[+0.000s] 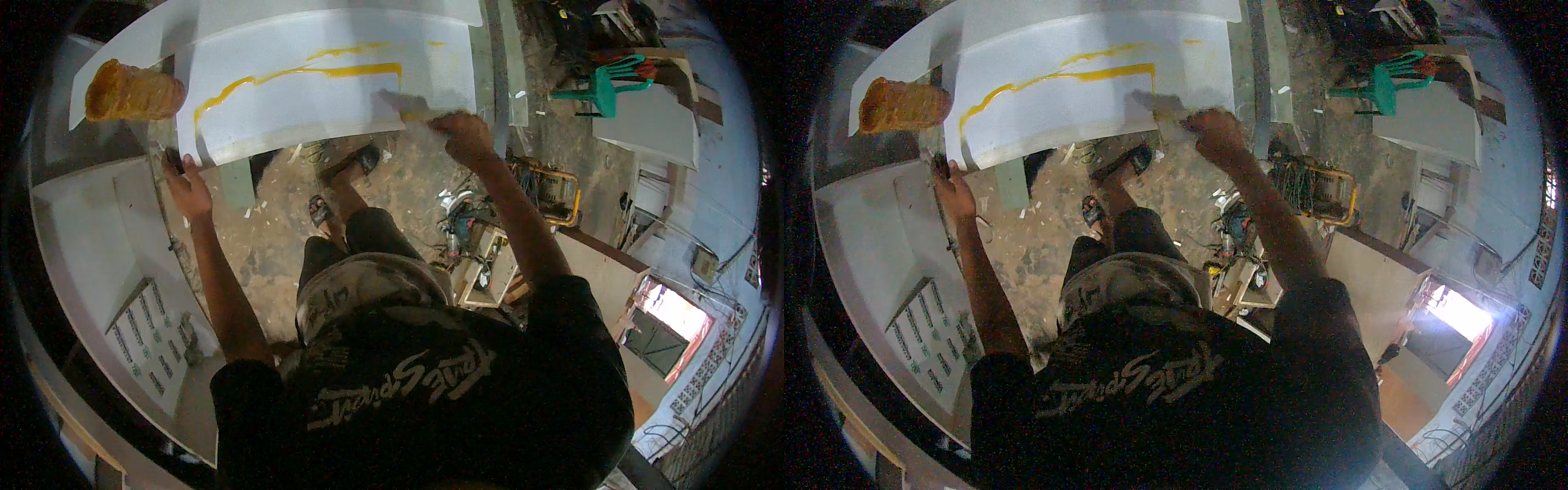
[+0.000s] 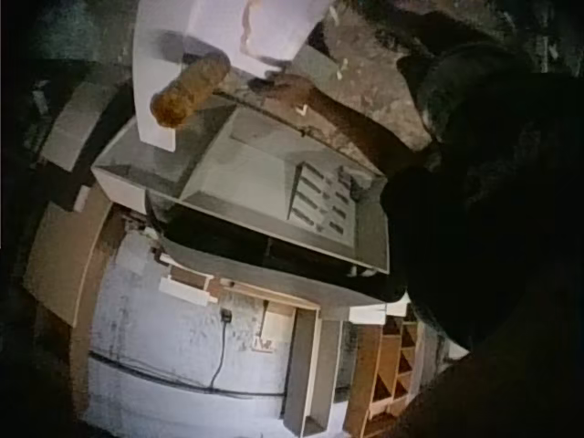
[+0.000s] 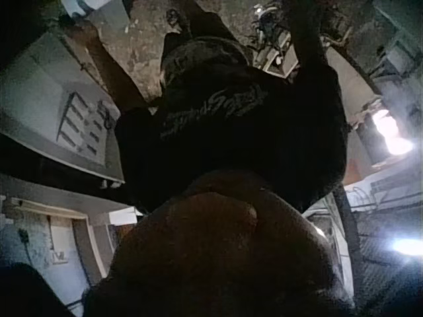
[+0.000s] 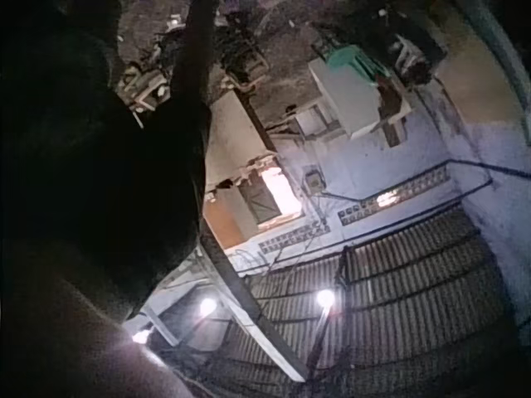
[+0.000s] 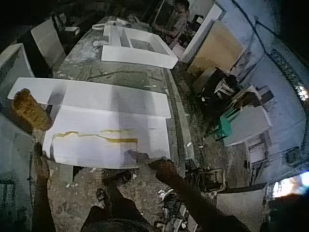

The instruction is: The person applies a yellow adhesive to white furniture panels using a plastic spreader and a container of glue.

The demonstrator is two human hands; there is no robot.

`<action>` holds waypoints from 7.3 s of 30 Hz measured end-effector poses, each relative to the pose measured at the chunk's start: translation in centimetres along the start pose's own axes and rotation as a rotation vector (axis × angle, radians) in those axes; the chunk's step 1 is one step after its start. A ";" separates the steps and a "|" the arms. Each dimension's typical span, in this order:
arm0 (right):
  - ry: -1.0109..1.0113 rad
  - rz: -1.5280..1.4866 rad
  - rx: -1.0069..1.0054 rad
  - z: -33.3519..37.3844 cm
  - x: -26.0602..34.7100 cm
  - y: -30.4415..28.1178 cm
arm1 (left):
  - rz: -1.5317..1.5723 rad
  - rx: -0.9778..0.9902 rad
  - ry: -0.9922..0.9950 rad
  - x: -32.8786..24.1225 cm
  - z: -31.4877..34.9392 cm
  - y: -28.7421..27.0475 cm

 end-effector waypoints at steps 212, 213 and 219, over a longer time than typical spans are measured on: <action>0.218 -0.153 0.392 1.7 21.2 15.5 | -0.315 0.015 0.110 1.3 0.1 -3.4; 0.289 -0.336 0.190 2.9 21.2 15.8 | -0.357 0.015 0.169 1.4 0.1 -3.5; 0.302 -0.987 -0.539 1.0 20.2 8.0 | -0.358 0.037 0.227 2.8 -0.2 -3.8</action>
Point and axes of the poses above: each hand's wrist, its own z-axis away from the middle knuckle, its own y-axis out of the palm, x = y × z, the point moved 1 cm from there along -z, towards the middle knuckle, and after that the axes turned 11 degrees about -y, right-handed, at the moved point
